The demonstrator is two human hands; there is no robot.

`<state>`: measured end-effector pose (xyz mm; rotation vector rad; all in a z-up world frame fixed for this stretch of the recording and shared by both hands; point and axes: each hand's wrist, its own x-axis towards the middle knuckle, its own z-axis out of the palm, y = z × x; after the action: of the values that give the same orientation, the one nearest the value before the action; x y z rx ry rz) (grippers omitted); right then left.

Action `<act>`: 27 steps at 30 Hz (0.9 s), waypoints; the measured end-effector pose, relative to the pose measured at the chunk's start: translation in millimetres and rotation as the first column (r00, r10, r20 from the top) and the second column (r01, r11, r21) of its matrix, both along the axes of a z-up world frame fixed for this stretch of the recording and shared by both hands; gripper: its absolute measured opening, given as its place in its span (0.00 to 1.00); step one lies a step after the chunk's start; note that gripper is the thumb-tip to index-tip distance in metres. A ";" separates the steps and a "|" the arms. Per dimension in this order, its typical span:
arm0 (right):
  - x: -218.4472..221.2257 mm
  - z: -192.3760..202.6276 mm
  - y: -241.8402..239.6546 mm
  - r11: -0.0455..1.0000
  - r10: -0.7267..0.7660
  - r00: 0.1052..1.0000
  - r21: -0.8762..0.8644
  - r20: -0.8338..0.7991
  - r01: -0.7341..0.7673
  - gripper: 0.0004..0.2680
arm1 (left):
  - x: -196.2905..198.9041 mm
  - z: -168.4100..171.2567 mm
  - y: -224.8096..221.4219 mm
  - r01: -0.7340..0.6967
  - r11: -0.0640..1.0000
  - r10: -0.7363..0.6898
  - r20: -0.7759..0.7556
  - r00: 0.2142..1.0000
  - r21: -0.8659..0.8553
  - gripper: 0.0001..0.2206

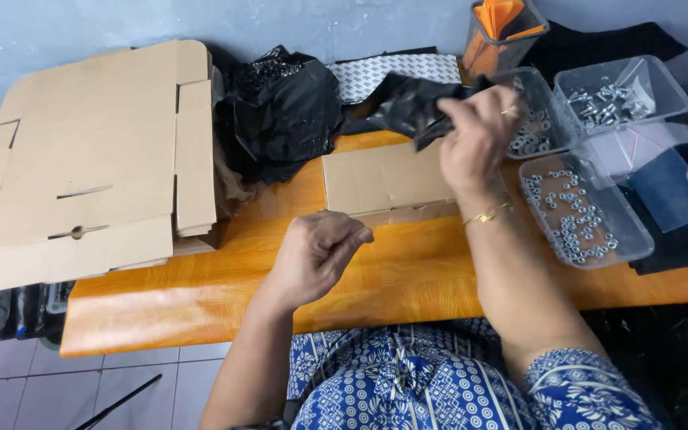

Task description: Applying a substance to a cardboard box and wrapping it in black plastic film

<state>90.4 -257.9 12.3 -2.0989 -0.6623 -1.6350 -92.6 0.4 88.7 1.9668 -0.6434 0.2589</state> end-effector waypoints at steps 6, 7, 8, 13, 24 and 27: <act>-18.9 16.7 2.3 0.996 0.056 0.998 0.073 -0.038 -0.053 0.10 | -21.4 4.8 10.9 -0.003 0.927 0.037 -0.083 0.996 0.375 0.07; -21.8 18.5 5.2 0.996 0.056 0.998 0.075 -0.040 -0.052 0.10 | -27.1 5.5 16.2 -0.002 0.926 0.037 -0.085 0.996 0.377 0.07; -24.2 21.0 8.2 0.993 0.091 0.995 0.081 -0.038 -0.088 0.10 | -32.8 6.1 21.3 0.019 0.916 0.033 -0.122 0.992 0.400 0.08; -42.0 31.2 16.5 0.991 0.117 0.972 0.085 -0.204 -0.102 0.18 | -61.1 -9.5 48.1 0.111 0.915 0.004 -0.285 0.959 0.387 0.22; -50.0 33.2 27.3 0.987 0.149 0.964 0.095 -0.218 -0.131 0.18 | -66.9 -7.4 51.6 0.217 0.799 -0.057 -0.289 0.956 0.561 0.21; -49.6 31.7 31.9 0.986 0.161 0.969 0.076 -0.187 -0.149 0.18 | -45.5 7.6 37.8 0.211 0.912 -0.115 -0.276 0.954 0.352 0.18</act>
<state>40.8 -226.0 44.0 -2.0721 -0.6845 -1.3315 -138.1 38.3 96.3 2.2475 -0.7273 -0.2360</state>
